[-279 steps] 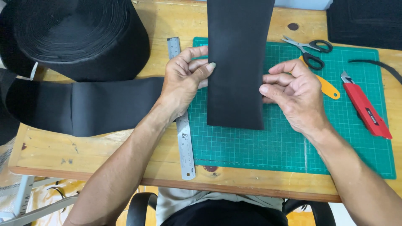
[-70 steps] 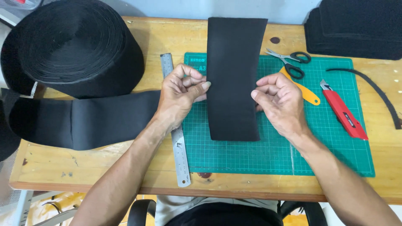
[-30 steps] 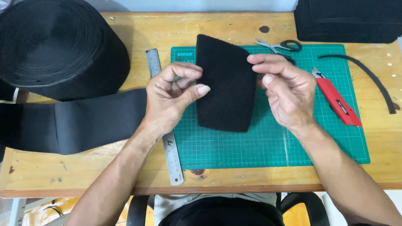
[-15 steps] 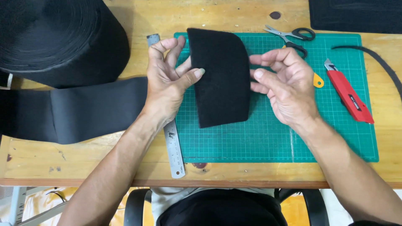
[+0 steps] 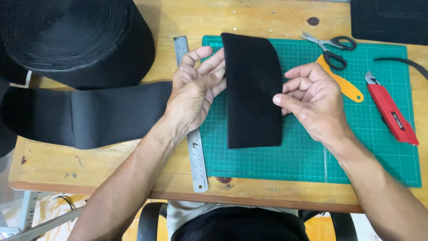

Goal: Measuring and cutting a strip of black material using a ruler and utility knife on a cutting mat, followed by a detailed inspection.

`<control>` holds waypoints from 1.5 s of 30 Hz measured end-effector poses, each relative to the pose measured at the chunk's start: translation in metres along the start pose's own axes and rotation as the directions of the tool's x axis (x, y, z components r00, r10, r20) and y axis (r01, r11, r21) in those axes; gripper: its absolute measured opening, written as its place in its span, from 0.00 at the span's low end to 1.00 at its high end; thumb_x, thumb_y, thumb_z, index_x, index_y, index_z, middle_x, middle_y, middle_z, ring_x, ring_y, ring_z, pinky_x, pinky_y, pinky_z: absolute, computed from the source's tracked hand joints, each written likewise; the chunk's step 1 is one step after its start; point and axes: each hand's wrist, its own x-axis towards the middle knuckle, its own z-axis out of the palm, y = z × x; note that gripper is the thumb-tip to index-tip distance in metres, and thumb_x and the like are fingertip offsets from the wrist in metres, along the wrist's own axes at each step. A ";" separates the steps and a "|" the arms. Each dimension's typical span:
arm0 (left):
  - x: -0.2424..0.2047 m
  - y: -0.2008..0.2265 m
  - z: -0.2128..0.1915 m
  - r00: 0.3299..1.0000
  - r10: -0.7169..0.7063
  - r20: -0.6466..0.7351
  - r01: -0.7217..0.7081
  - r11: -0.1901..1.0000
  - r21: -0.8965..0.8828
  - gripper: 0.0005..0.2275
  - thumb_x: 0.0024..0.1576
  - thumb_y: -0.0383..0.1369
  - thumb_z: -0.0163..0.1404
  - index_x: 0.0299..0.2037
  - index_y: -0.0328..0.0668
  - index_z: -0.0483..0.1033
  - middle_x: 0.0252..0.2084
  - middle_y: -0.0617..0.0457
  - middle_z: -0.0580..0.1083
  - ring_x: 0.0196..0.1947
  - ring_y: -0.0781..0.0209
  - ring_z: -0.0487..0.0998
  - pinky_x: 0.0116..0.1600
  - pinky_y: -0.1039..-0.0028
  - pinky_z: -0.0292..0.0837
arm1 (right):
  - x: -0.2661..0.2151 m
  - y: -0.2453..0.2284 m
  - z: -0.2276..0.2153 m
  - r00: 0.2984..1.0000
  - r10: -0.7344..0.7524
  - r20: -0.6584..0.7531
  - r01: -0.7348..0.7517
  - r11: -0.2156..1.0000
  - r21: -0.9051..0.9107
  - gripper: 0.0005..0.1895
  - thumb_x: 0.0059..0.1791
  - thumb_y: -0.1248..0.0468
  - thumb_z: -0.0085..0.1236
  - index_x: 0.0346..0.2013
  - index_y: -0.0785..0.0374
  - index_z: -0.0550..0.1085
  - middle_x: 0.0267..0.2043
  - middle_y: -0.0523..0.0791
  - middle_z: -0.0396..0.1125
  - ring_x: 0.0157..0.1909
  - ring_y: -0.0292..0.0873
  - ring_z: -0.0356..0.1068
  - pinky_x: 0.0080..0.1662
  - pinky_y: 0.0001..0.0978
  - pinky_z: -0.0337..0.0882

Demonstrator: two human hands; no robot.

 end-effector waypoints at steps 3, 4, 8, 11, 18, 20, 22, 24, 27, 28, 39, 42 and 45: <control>0.001 0.004 0.003 0.998 0.036 0.052 -0.031 0.995 -0.092 0.17 0.60 0.13 0.47 0.54 0.44 0.67 0.66 0.33 0.71 0.63 0.43 0.77 0.55 0.63 0.82 | 0.001 -0.003 0.001 1.000 -0.015 0.020 0.016 1.000 -0.020 0.22 0.46 0.78 0.67 0.50 0.67 0.66 0.32 0.49 0.69 0.27 0.37 0.71 0.30 0.25 0.76; 0.000 0.005 0.003 0.998 0.039 0.052 -0.034 0.995 -0.093 0.17 0.60 0.13 0.47 0.54 0.44 0.67 0.66 0.33 0.71 0.63 0.43 0.77 0.55 0.63 0.82 | 0.001 -0.002 0.001 1.000 -0.018 0.022 0.018 1.000 -0.021 0.22 0.46 0.78 0.67 0.50 0.67 0.66 0.32 0.49 0.69 0.27 0.37 0.71 0.30 0.25 0.76; -0.001 0.008 0.008 0.999 0.045 0.010 -0.045 0.998 -0.043 0.16 0.58 0.17 0.54 0.52 0.45 0.69 0.65 0.34 0.72 0.59 0.51 0.78 0.51 0.67 0.84 | 0.001 -0.001 -0.001 0.999 -0.012 0.032 0.012 1.000 0.011 0.22 0.46 0.78 0.66 0.50 0.67 0.66 0.31 0.48 0.68 0.26 0.36 0.70 0.30 0.24 0.75; -0.002 0.011 0.012 0.997 0.061 -0.052 -0.055 0.993 0.106 0.21 0.50 0.21 0.64 0.49 0.49 0.69 0.63 0.35 0.75 0.55 0.52 0.82 0.49 0.68 0.85 | -0.001 -0.003 0.000 0.998 -0.027 0.050 0.027 1.000 0.010 0.22 0.46 0.78 0.65 0.50 0.67 0.66 0.32 0.48 0.68 0.27 0.37 0.70 0.30 0.24 0.74; 0.004 0.001 -0.001 0.979 0.204 0.003 -0.170 0.809 0.563 0.26 0.47 0.16 0.63 0.55 0.46 0.71 0.64 0.47 0.72 0.72 0.43 0.69 0.66 0.64 0.78 | -0.004 -0.010 0.001 0.986 0.071 0.149 -0.043 0.982 -0.183 0.24 0.49 0.74 0.60 0.61 0.61 0.73 0.24 0.39 0.65 0.24 0.27 0.62 0.26 0.16 0.57; 0.002 0.000 0.001 0.977 0.208 0.045 -0.199 0.814 0.546 0.28 0.48 0.13 0.60 0.59 0.44 0.70 0.66 0.47 0.71 0.72 0.49 0.68 0.65 0.69 0.78 | -0.005 -0.007 0.001 0.984 -0.006 0.176 0.048 0.970 -0.237 0.23 0.48 0.76 0.60 0.59 0.64 0.74 0.42 0.46 0.64 0.27 0.28 0.65 0.32 0.14 0.64; 0.001 0.002 0.002 0.973 0.212 0.090 -0.228 0.819 0.527 0.30 0.50 0.09 0.57 0.63 0.42 0.69 0.69 0.46 0.69 0.73 0.54 0.67 0.64 0.74 0.77 | -0.006 -0.008 0.002 0.975 -0.082 0.205 0.140 0.948 -0.287 0.22 0.48 0.78 0.59 0.57 0.67 0.75 0.61 0.52 0.62 0.30 0.28 0.68 0.37 0.13 0.71; 0.000 0.005 -0.001 0.968 0.217 0.127 -0.250 0.785 0.567 0.29 0.55 0.14 0.56 0.67 0.46 0.66 0.74 0.50 0.64 0.79 0.41 0.61 0.62 0.74 0.77 | -0.008 -0.012 0.003 0.968 -0.117 0.223 0.182 0.936 -0.302 0.21 0.48 0.78 0.60 0.56 0.68 0.75 0.61 0.54 0.60 0.33 0.33 0.71 0.36 0.16 0.75; 0.003 0.006 0.002 0.952 0.251 0.174 -0.302 0.863 0.405 0.27 0.59 0.11 0.51 0.68 0.40 0.64 0.64 0.42 0.75 0.67 0.58 0.76 0.63 0.75 0.76 | -0.010 -0.013 0.004 0.966 -0.131 0.221 0.200 0.924 -0.327 0.19 0.49 0.78 0.60 0.56 0.67 0.75 0.59 0.52 0.60 0.34 0.32 0.69 0.34 0.14 0.72; 0.001 0.008 0.003 0.952 0.254 0.172 -0.303 0.862 0.406 0.27 0.59 0.11 0.51 0.68 0.40 0.64 0.64 0.42 0.75 0.67 0.58 0.76 0.63 0.75 0.76 | -0.010 -0.012 0.004 0.966 -0.132 0.224 0.202 0.924 -0.326 0.19 0.49 0.78 0.60 0.56 0.67 0.75 0.59 0.52 0.60 0.34 0.32 0.69 0.34 0.14 0.72; 0.001 0.017 0.008 0.977 0.212 -0.029 -0.187 0.911 0.367 0.23 0.60 0.29 0.58 0.66 0.48 0.70 0.52 0.52 0.81 0.51 0.70 0.80 0.47 0.74 0.79 | -0.009 -0.010 0.004 0.962 -0.131 0.239 0.214 0.905 -0.367 0.19 0.49 0.76 0.60 0.55 0.65 0.77 0.59 0.50 0.61 0.35 0.32 0.69 0.39 0.18 0.75; 0.002 0.019 0.010 0.971 0.212 -0.113 -0.144 0.891 0.431 0.25 0.52 0.32 0.63 0.62 0.48 0.73 0.47 0.50 0.83 0.45 0.68 0.82 0.47 0.71 0.81 | -0.008 -0.009 0.003 0.959 -0.130 0.251 0.223 0.894 -0.388 0.18 0.49 0.75 0.60 0.54 0.63 0.77 0.58 0.49 0.62 0.35 0.32 0.69 0.37 0.18 0.73; 0.003 0.017 0.009 0.965 0.242 -0.103 -0.186 0.906 0.380 0.19 0.54 0.30 0.63 0.55 0.44 0.76 0.47 0.49 0.84 0.43 0.66 0.85 0.40 0.73 0.82 | -0.007 -0.009 0.003 0.953 -0.154 0.261 0.248 0.890 -0.382 0.18 0.49 0.75 0.60 0.54 0.65 0.77 0.58 0.50 0.62 0.35 0.33 0.69 0.37 0.18 0.74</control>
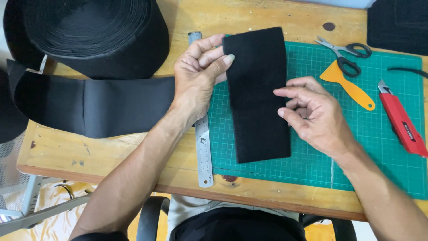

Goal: Measuring and cutting a strip of black material using a ruler and utility knife on a cutting mat, followed by a detailed inspection.

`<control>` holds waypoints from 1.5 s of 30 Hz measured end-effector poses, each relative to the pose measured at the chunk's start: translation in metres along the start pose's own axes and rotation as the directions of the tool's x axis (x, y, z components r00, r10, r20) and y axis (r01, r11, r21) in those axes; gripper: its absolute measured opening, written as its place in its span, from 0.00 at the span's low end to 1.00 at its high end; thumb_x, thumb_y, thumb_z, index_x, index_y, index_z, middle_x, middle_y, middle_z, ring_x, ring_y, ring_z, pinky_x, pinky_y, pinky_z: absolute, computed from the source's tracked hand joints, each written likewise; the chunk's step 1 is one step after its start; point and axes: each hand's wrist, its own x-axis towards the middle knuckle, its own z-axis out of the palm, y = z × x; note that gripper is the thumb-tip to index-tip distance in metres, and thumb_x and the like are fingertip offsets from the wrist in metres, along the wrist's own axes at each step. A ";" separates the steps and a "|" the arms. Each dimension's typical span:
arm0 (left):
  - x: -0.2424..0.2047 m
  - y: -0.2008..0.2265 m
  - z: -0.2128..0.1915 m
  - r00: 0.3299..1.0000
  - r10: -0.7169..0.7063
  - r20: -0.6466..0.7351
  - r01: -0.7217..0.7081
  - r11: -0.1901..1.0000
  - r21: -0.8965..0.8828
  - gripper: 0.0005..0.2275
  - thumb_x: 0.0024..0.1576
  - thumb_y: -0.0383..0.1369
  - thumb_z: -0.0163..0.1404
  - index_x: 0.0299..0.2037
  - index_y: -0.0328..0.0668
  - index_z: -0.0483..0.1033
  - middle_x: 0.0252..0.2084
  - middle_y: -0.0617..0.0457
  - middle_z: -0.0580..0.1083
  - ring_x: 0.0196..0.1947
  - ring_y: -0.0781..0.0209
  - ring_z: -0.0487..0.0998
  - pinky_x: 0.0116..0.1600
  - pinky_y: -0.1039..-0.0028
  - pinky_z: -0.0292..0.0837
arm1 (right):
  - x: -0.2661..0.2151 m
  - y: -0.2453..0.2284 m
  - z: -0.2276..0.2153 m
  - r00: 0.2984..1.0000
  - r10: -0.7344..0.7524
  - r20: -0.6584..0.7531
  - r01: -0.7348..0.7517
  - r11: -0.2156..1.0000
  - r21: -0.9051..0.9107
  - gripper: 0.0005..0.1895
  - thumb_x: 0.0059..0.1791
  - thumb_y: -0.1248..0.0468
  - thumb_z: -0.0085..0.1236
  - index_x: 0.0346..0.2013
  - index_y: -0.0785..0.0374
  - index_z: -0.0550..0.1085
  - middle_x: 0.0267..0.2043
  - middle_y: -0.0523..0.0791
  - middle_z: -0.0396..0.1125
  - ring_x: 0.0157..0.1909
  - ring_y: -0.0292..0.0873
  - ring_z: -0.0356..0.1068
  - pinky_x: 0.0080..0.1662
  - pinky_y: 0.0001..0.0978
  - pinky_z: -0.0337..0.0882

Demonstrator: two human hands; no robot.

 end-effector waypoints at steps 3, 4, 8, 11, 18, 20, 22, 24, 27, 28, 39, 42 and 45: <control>0.001 -0.001 0.003 0.999 -0.011 -0.039 0.010 1.000 -0.027 0.16 0.53 0.27 0.63 0.51 0.43 0.78 0.46 0.48 0.84 0.42 0.63 0.86 0.38 0.74 0.83 | 0.000 -0.003 -0.001 1.000 0.001 0.007 -0.001 1.000 -0.023 0.18 0.49 0.75 0.61 0.54 0.64 0.77 0.58 0.49 0.63 0.36 0.33 0.70 0.37 0.17 0.74; -0.001 -0.001 0.003 0.999 -0.013 -0.037 0.012 1.000 -0.026 0.16 0.53 0.27 0.63 0.51 0.43 0.78 0.46 0.48 0.84 0.42 0.63 0.86 0.38 0.74 0.83 | -0.001 -0.003 0.000 1.000 0.003 0.005 -0.003 1.000 -0.022 0.18 0.49 0.75 0.61 0.54 0.64 0.77 0.58 0.49 0.63 0.36 0.33 0.70 0.37 0.17 0.74; 0.000 0.002 0.004 0.997 -0.011 -0.075 0.004 0.995 -0.100 0.12 0.53 0.29 0.63 0.46 0.40 0.80 0.41 0.46 0.84 0.39 0.60 0.86 0.35 0.70 0.86 | -0.001 -0.002 0.001 1.000 -0.014 0.003 0.014 1.000 0.006 0.17 0.49 0.75 0.61 0.54 0.64 0.77 0.57 0.49 0.63 0.36 0.33 0.69 0.37 0.17 0.73; 0.003 -0.001 0.002 0.998 0.012 -0.056 -0.021 0.987 -0.162 0.08 0.54 0.30 0.63 0.41 0.42 0.79 0.36 0.49 0.83 0.34 0.62 0.85 0.34 0.70 0.85 | -0.001 -0.002 0.001 0.999 -0.050 -0.016 0.049 0.999 -0.007 0.17 0.49 0.75 0.61 0.54 0.64 0.78 0.57 0.49 0.63 0.36 0.33 0.69 0.36 0.17 0.72; -0.001 0.007 0.004 1.000 -0.002 0.020 0.005 0.991 -0.137 0.14 0.56 0.32 0.62 0.51 0.44 0.76 0.39 0.54 0.82 0.38 0.64 0.85 0.41 0.70 0.84 | -0.004 -0.002 0.002 0.979 -0.193 -0.066 0.187 0.979 -0.083 0.18 0.50 0.76 0.62 0.54 0.64 0.77 0.55 0.49 0.63 0.38 0.37 0.71 0.37 0.20 0.74; -0.001 0.004 0.005 1.000 0.006 0.031 -0.002 0.992 -0.123 0.15 0.55 0.30 0.62 0.51 0.44 0.76 0.42 0.51 0.83 0.41 0.63 0.85 0.43 0.69 0.84 | -0.005 -0.003 0.000 0.974 -0.216 -0.064 0.207 0.971 -0.120 0.17 0.50 0.75 0.61 0.54 0.64 0.77 0.55 0.49 0.64 0.39 0.38 0.72 0.37 0.22 0.76; -0.001 0.003 0.003 0.999 0.015 0.037 -0.011 0.994 -0.105 0.16 0.55 0.28 0.62 0.52 0.44 0.76 0.45 0.48 0.83 0.44 0.61 0.85 0.45 0.67 0.84 | -0.005 -0.005 -0.001 0.969 -0.240 -0.059 0.229 0.961 -0.152 0.16 0.51 0.74 0.61 0.54 0.65 0.77 0.55 0.50 0.64 0.39 0.40 0.73 0.38 0.24 0.77; 0.000 0.000 0.002 0.998 0.051 0.041 -0.043 0.984 -0.171 0.12 0.58 0.22 0.59 0.50 0.42 0.75 0.43 0.48 0.83 0.42 0.59 0.85 0.41 0.70 0.84 | -0.005 -0.007 -0.001 0.952 -0.294 -0.080 0.280 0.948 -0.153 0.18 0.50 0.76 0.63 0.54 0.64 0.76 0.54 0.51 0.64 0.40 0.41 0.73 0.39 0.25 0.79; 0.004 -0.002 -0.001 0.999 0.040 0.028 -0.033 0.981 -0.192 0.11 0.58 0.21 0.60 0.46 0.45 0.74 0.33 0.59 0.79 0.33 0.69 0.80 0.34 0.75 0.78 | -0.003 -0.011 -0.002 0.926 -0.368 -0.085 0.354 0.924 -0.145 0.17 0.51 0.76 0.62 0.54 0.68 0.73 0.53 0.54 0.65 0.40 0.42 0.71 0.39 0.23 0.80; 0.005 -0.003 -0.001 0.999 0.040 0.029 -0.033 0.981 -0.193 0.11 0.58 0.21 0.60 0.46 0.45 0.74 0.33 0.59 0.79 0.33 0.69 0.80 0.34 0.75 0.78 | -0.003 -0.010 -0.001 0.926 -0.368 -0.086 0.353 0.924 -0.147 0.17 0.51 0.76 0.62 0.54 0.68 0.73 0.53 0.54 0.65 0.40 0.42 0.71 0.39 0.23 0.80; -0.003 0.003 0.001 0.955 -0.137 0.264 0.151 0.988 -0.031 0.33 0.54 0.27 0.62 0.70 0.47 0.61 0.46 0.50 0.80 0.46 0.59 0.83 0.43 0.64 0.86 | -0.002 -0.002 0.004 0.952 0.068 -0.298 0.047 0.931 0.362 0.26 0.45 0.77 0.68 0.49 0.64 0.62 0.47 0.55 0.69 0.43 0.42 0.76 0.52 0.27 0.78; -0.007 -0.004 0.003 0.880 -0.119 0.459 0.091 0.992 0.082 0.41 0.54 0.15 0.60 0.76 0.40 0.50 0.61 0.47 0.75 0.53 0.69 0.75 0.53 0.79 0.80 | 0.003 0.008 0.000 0.933 0.146 -0.328 -0.022 0.935 0.353 0.25 0.45 0.76 0.70 0.48 0.64 0.64 0.43 0.54 0.71 0.41 0.40 0.76 0.47 0.24 0.79; -0.009 -0.010 0.005 0.889 -0.141 0.436 0.161 0.987 -0.009 0.37 0.57 0.11 0.55 0.75 0.42 0.52 0.47 0.46 0.81 0.47 0.59 0.84 0.55 0.67 0.85 | 0.007 0.004 -0.006 0.928 0.270 -0.256 -0.122 0.871 0.475 0.18 0.49 0.73 0.65 0.48 0.66 0.66 0.40 0.53 0.72 0.34 0.42 0.76 0.29 0.31 0.82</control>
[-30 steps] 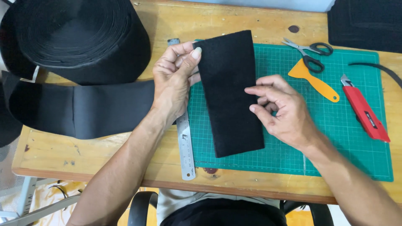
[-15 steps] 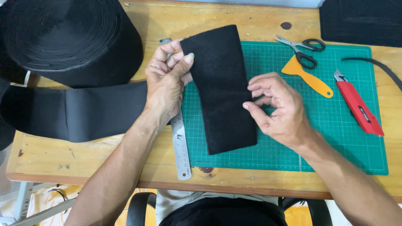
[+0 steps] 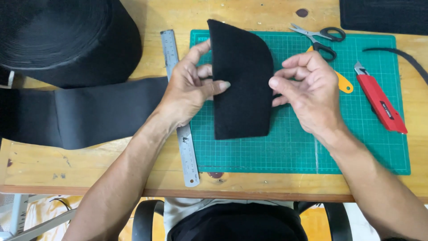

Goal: Measuring and cutting a strip of black material using a ruler and utility knife on a cutting mat, followed by a detailed inspection.

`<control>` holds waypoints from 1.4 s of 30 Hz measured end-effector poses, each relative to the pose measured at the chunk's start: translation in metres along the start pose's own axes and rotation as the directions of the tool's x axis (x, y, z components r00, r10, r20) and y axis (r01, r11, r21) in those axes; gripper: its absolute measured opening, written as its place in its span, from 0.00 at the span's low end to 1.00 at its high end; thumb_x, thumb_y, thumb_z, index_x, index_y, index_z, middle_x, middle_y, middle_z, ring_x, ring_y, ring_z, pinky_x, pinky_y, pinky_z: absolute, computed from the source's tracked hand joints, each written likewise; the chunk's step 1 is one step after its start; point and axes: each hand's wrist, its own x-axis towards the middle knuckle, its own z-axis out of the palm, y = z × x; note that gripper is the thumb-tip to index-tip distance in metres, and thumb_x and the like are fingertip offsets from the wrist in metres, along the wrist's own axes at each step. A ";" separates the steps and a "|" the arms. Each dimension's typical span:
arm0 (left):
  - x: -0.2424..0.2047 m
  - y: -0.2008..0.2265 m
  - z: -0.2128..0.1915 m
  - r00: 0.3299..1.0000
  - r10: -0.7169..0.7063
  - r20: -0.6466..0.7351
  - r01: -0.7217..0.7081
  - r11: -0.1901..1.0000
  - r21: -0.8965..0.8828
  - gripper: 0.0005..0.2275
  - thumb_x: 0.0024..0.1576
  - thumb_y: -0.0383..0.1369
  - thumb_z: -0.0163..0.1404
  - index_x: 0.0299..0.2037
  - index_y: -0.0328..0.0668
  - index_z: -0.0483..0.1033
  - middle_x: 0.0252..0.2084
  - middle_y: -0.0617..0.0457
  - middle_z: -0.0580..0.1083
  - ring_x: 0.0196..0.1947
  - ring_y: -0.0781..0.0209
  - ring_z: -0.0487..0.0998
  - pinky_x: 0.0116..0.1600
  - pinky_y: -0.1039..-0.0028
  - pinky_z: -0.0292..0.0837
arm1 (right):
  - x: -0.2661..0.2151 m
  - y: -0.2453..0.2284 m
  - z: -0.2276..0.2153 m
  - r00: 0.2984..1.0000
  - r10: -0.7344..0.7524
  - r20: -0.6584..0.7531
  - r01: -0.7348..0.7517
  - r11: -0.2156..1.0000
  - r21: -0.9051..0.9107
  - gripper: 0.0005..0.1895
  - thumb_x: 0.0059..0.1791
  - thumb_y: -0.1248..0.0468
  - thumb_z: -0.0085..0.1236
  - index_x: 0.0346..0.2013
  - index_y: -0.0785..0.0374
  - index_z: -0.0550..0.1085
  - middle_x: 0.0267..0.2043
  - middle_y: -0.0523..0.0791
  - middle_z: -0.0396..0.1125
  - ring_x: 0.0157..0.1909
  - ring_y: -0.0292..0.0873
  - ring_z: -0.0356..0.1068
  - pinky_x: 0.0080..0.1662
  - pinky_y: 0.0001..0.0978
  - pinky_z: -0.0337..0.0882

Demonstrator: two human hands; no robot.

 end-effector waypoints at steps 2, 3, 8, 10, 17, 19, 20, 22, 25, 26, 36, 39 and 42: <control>0.003 -0.007 -0.006 0.998 0.032 -0.063 -0.030 0.999 0.034 0.35 0.57 0.12 0.55 0.74 0.43 0.55 0.44 0.49 0.80 0.45 0.62 0.83 0.53 0.70 0.85 | 0.002 0.003 -0.005 0.993 0.086 0.082 -0.093 0.992 0.082 0.15 0.52 0.71 0.60 0.50 0.66 0.65 0.39 0.53 0.71 0.32 0.45 0.76 0.28 0.33 0.81; 0.005 -0.010 -0.009 0.989 0.076 -0.127 -0.067 0.995 0.076 0.34 0.58 0.13 0.56 0.73 0.43 0.57 0.41 0.52 0.80 0.42 0.66 0.82 0.51 0.73 0.84 | 0.004 0.004 -0.008 0.972 0.154 0.175 -0.182 0.970 0.158 0.13 0.55 0.69 0.55 0.51 0.65 0.65 0.39 0.53 0.71 0.30 0.47 0.77 0.26 0.34 0.80; 0.006 -0.005 -0.015 0.974 0.166 -0.153 -0.145 0.980 0.136 0.28 0.58 0.14 0.57 0.67 0.38 0.64 0.47 0.48 0.81 0.45 0.64 0.83 0.51 0.73 0.85 | 0.003 -0.003 -0.005 0.949 0.209 0.236 -0.214 0.977 -0.006 0.20 0.50 0.69 0.60 0.55 0.65 0.65 0.38 0.53 0.72 0.34 0.44 0.76 0.31 0.35 0.82; 0.006 -0.006 -0.016 0.973 0.169 -0.156 -0.147 0.978 0.146 0.27 0.58 0.15 0.58 0.66 0.38 0.65 0.46 0.49 0.82 0.44 0.66 0.83 0.50 0.75 0.83 | 0.002 -0.002 -0.003 0.947 0.204 0.248 -0.199 0.979 -0.046 0.25 0.46 0.71 0.64 0.55 0.66 0.66 0.39 0.53 0.72 0.36 0.43 0.75 0.32 0.34 0.82; -0.003 0.018 -0.007 0.997 -0.035 -0.066 0.049 0.973 0.225 0.34 0.60 0.17 0.58 0.72 0.53 0.57 0.44 0.50 0.80 0.39 0.62 0.85 0.40 0.70 0.89 | 0.000 0.003 -0.002 0.973 0.124 0.193 -0.097 0.985 -0.145 0.20 0.49 0.75 0.64 0.52 0.66 0.65 0.35 0.48 0.73 0.31 0.37 0.74 0.32 0.29 0.82; -0.005 0.025 -0.006 0.996 -0.085 -0.023 0.088 0.967 0.239 0.38 0.58 0.16 0.60 0.74 0.55 0.53 0.43 0.51 0.78 0.37 0.65 0.83 0.41 0.73 0.87 | -0.001 0.002 -0.002 0.976 0.080 0.204 -0.044 0.984 -0.172 0.19 0.50 0.75 0.63 0.52 0.68 0.65 0.35 0.49 0.73 0.31 0.37 0.74 0.32 0.29 0.82; -0.006 0.027 -0.006 0.992 -0.125 0.006 0.120 0.963 0.242 0.42 0.57 0.15 0.59 0.76 0.58 0.49 0.47 0.49 0.80 0.35 0.66 0.83 0.41 0.74 0.87 | -0.001 0.002 -0.002 0.978 0.053 0.203 -0.017 0.985 -0.172 0.19 0.51 0.76 0.63 0.52 0.68 0.65 0.35 0.49 0.72 0.31 0.38 0.73 0.33 0.29 0.82; -0.005 0.027 -0.007 0.986 -0.164 0.027 0.153 0.957 0.248 0.45 0.56 0.14 0.59 0.78 0.60 0.44 0.51 0.47 0.81 0.34 0.67 0.84 0.40 0.76 0.86 | -0.001 0.002 -0.003 0.978 0.025 0.209 0.011 0.986 -0.169 0.19 0.51 0.76 0.62 0.52 0.68 0.65 0.35 0.49 0.71 0.32 0.38 0.73 0.34 0.29 0.82; -0.004 0.021 -0.011 0.990 -0.143 0.013 0.136 0.964 0.230 0.43 0.56 0.13 0.59 0.77 0.58 0.49 0.44 0.51 0.80 0.35 0.68 0.81 0.41 0.76 0.84 | -0.002 0.000 -0.002 0.976 -0.011 0.216 0.049 0.984 -0.171 0.18 0.52 0.79 0.61 0.52 0.70 0.64 0.34 0.50 0.71 0.32 0.38 0.72 0.36 0.29 0.82; -0.004 0.019 -0.012 0.991 -0.135 0.003 0.131 0.964 0.230 0.42 0.57 0.13 0.59 0.77 0.56 0.51 0.35 0.56 0.73 0.33 0.71 0.78 0.42 0.74 0.85 | -0.003 -0.001 -0.002 0.976 -0.024 0.215 0.065 0.980 -0.188 0.17 0.52 0.79 0.61 0.52 0.71 0.64 0.35 0.51 0.71 0.33 0.39 0.73 0.36 0.30 0.82; -0.003 0.020 -0.010 0.989 -0.147 -0.024 0.148 0.953 0.263 0.47 0.52 0.14 0.62 0.78 0.54 0.47 0.40 0.48 0.70 0.35 0.58 0.87 0.44 0.73 0.89 | -0.001 0.011 -0.008 0.980 -0.088 0.177 0.133 0.957 -0.258 0.09 0.55 0.78 0.64 0.43 0.69 0.71 0.34 0.47 0.70 0.33 0.34 0.72 0.38 0.24 0.81; -0.008 0.024 -0.010 0.990 -0.104 0.092 0.069 0.942 0.329 0.51 0.55 0.11 0.63 0.79 0.60 0.38 0.36 0.54 0.63 0.29 0.69 0.77 0.50 0.73 0.93 | 0.000 0.012 -0.008 0.984 -0.074 0.165 0.119 0.951 -0.286 0.08 0.55 0.77 0.64 0.42 0.68 0.72 0.33 0.46 0.70 0.32 0.34 0.72 0.37 0.24 0.81; -0.009 0.023 -0.008 0.989 -0.115 0.094 0.078 0.939 0.336 0.51 0.56 0.10 0.60 0.79 0.61 0.36 0.36 0.54 0.61 0.28 0.70 0.76 0.52 0.71 0.92 | 0.000 0.009 -0.007 0.985 -0.067 0.156 0.113 0.945 -0.307 0.07 0.54 0.77 0.64 0.41 0.69 0.72 0.32 0.47 0.70 0.30 0.35 0.71 0.36 0.24 0.80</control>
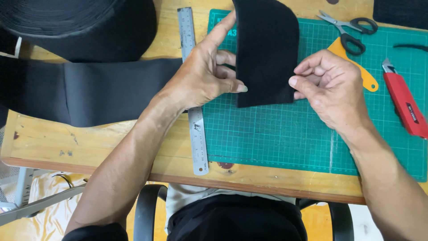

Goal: Measuring and cutting a strip of black material using a ruler and utility knife on a cutting mat, followed by a detailed inspection.

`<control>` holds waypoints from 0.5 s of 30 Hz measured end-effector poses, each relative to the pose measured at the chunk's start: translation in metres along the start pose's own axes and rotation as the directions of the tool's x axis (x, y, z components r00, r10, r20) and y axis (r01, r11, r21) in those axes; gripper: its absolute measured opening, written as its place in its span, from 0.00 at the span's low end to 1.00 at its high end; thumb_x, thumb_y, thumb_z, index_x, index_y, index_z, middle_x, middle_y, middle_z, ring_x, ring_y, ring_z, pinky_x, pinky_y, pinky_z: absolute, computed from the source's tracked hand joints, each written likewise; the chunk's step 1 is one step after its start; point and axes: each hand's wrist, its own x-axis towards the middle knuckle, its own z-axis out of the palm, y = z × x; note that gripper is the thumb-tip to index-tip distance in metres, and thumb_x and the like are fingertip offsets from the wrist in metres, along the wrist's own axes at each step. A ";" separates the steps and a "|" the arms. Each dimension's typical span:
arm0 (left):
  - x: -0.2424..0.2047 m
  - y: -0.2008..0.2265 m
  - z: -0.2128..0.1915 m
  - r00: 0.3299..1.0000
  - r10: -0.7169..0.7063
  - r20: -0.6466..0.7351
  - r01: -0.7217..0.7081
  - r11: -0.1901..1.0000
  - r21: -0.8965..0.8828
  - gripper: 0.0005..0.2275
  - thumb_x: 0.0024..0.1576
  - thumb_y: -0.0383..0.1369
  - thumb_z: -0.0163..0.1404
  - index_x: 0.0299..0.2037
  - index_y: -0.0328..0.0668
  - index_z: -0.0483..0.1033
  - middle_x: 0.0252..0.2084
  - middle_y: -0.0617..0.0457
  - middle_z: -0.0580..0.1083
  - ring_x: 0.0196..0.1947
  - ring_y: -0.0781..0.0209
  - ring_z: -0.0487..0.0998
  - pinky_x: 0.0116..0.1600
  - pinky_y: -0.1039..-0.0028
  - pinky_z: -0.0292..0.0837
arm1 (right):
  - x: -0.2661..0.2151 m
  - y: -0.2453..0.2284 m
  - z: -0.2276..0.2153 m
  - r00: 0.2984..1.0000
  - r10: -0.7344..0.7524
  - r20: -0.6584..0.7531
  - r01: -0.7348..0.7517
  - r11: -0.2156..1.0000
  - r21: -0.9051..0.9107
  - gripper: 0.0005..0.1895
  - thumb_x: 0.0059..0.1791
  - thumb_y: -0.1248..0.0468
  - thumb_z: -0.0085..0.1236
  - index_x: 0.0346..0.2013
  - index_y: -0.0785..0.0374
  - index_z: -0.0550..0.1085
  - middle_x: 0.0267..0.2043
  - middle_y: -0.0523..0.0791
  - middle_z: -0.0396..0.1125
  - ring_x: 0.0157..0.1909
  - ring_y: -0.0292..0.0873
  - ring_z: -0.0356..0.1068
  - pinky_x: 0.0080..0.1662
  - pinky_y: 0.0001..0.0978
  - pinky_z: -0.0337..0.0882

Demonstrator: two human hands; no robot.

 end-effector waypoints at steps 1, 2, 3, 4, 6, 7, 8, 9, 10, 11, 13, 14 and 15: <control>0.000 0.000 0.000 1.000 0.004 -0.001 -0.004 1.000 0.001 0.51 0.56 0.10 0.60 0.79 0.61 0.36 0.36 0.54 0.61 0.28 0.70 0.76 0.52 0.71 0.92 | 0.000 0.000 0.000 1.000 -0.003 -0.001 0.003 1.000 -0.002 0.07 0.54 0.77 0.64 0.41 0.69 0.72 0.32 0.47 0.70 0.30 0.35 0.71 0.36 0.24 0.80; 0.000 0.000 0.000 1.000 0.002 -0.003 -0.002 1.000 0.006 0.51 0.56 0.10 0.60 0.79 0.61 0.36 0.35 0.55 0.59 0.27 0.71 0.72 0.50 0.74 0.89 | 0.000 0.000 0.000 1.000 0.002 0.001 -0.002 1.000 0.003 0.07 0.54 0.77 0.64 0.41 0.68 0.72 0.32 0.47 0.70 0.30 0.34 0.71 0.36 0.24 0.80; 0.000 0.000 0.000 1.000 0.000 -0.005 0.000 1.000 0.011 0.51 0.56 0.10 0.60 0.79 0.61 0.36 0.33 0.56 0.58 0.27 0.72 0.68 0.47 0.77 0.87 | 0.000 0.000 0.000 1.000 0.008 0.003 -0.008 1.000 0.007 0.07 0.54 0.77 0.63 0.41 0.68 0.72 0.32 0.46 0.71 0.31 0.34 0.71 0.36 0.24 0.80; 0.000 0.003 0.001 1.000 0.005 -0.007 -0.005 1.000 0.015 0.51 0.56 0.10 0.60 0.79 0.61 0.36 0.33 0.56 0.58 0.27 0.72 0.68 0.47 0.77 0.87 | 0.001 -0.002 0.000 1.000 0.001 0.003 -0.001 1.000 0.008 0.07 0.54 0.77 0.63 0.41 0.68 0.72 0.32 0.46 0.71 0.31 0.34 0.71 0.36 0.24 0.80; 0.000 0.007 0.002 1.000 -0.028 -0.015 0.028 0.999 0.039 0.51 0.55 0.11 0.59 0.79 0.59 0.35 0.34 0.54 0.59 0.27 0.70 0.70 0.46 0.77 0.87 | 0.000 -0.005 0.000 1.000 0.006 0.010 -0.006 1.000 -0.018 0.07 0.53 0.77 0.63 0.41 0.69 0.72 0.32 0.47 0.71 0.30 0.35 0.71 0.35 0.24 0.79; -0.001 0.008 0.002 1.000 -0.025 -0.016 0.025 0.999 0.041 0.51 0.55 0.11 0.59 0.79 0.59 0.35 0.34 0.54 0.59 0.27 0.70 0.70 0.46 0.77 0.87 | 0.001 -0.004 0.000 1.000 0.002 0.010 -0.002 1.000 -0.018 0.07 0.53 0.77 0.63 0.41 0.69 0.72 0.32 0.47 0.71 0.30 0.35 0.71 0.35 0.24 0.79; -0.001 0.008 0.002 1.000 -0.020 -0.011 0.021 0.998 0.056 0.50 0.56 0.11 0.58 0.79 0.58 0.35 0.32 0.56 0.57 0.26 0.72 0.67 0.42 0.79 0.82 | 0.000 -0.002 0.000 1.000 0.014 0.010 -0.014 1.000 -0.001 0.07 0.53 0.77 0.62 0.41 0.68 0.72 0.31 0.47 0.70 0.29 0.35 0.71 0.35 0.24 0.79; -0.002 0.009 0.003 1.000 -0.016 -0.006 0.016 0.997 0.071 0.49 0.57 0.12 0.58 0.80 0.57 0.36 0.31 0.57 0.55 0.25 0.73 0.64 0.37 0.82 0.78 | 0.000 0.000 0.000 1.000 0.026 0.011 -0.026 1.000 0.017 0.07 0.53 0.77 0.62 0.41 0.68 0.72 0.31 0.46 0.69 0.29 0.34 0.70 0.34 0.24 0.79; -0.002 0.009 0.003 1.000 -0.013 -0.005 0.013 0.997 0.072 0.49 0.57 0.12 0.58 0.80 0.57 0.36 0.31 0.57 0.55 0.25 0.73 0.64 0.37 0.82 0.78 | 0.000 0.000 0.000 1.000 0.024 0.009 -0.024 1.000 0.015 0.07 0.53 0.77 0.62 0.41 0.68 0.72 0.31 0.46 0.69 0.29 0.34 0.70 0.34 0.24 0.79; -0.001 0.008 0.003 1.000 -0.011 -0.001 0.011 0.998 0.061 0.47 0.58 0.12 0.56 0.79 0.56 0.35 0.30 0.56 0.56 0.25 0.71 0.69 0.41 0.79 0.82 | 0.000 0.000 -0.001 1.000 0.027 0.015 -0.028 0.999 0.021 0.08 0.53 0.77 0.62 0.41 0.68 0.71 0.31 0.46 0.69 0.27 0.35 0.70 0.33 0.23 0.77; -0.001 0.006 0.002 1.000 -0.007 0.001 0.007 0.998 0.054 0.46 0.58 0.12 0.54 0.79 0.56 0.35 0.30 0.55 0.57 0.26 0.70 0.74 0.45 0.76 0.87 | 0.001 0.000 -0.001 0.999 0.025 0.021 -0.026 0.999 0.028 0.08 0.52 0.77 0.62 0.40 0.68 0.71 0.30 0.46 0.69 0.26 0.35 0.70 0.32 0.23 0.76; -0.001 0.004 0.001 1.000 0.007 0.005 -0.007 0.999 0.053 0.45 0.58 0.11 0.51 0.79 0.56 0.36 0.31 0.54 0.60 0.28 0.67 0.77 0.46 0.75 0.86 | 0.001 -0.001 -0.001 0.999 0.029 0.022 -0.030 0.999 0.015 0.08 0.52 0.77 0.62 0.40 0.68 0.71 0.30 0.46 0.70 0.26 0.36 0.71 0.32 0.22 0.75; 0.000 0.002 0.000 1.000 0.021 0.009 -0.021 0.998 0.052 0.44 0.58 0.10 0.49 0.79 0.55 0.36 0.33 0.52 0.62 0.30 0.65 0.79 0.48 0.74 0.86 | 0.001 -0.001 -0.002 0.999 0.033 0.024 -0.033 0.999 0.001 0.07 0.52 0.76 0.62 0.40 0.68 0.72 0.30 0.47 0.71 0.26 0.37 0.72 0.31 0.21 0.74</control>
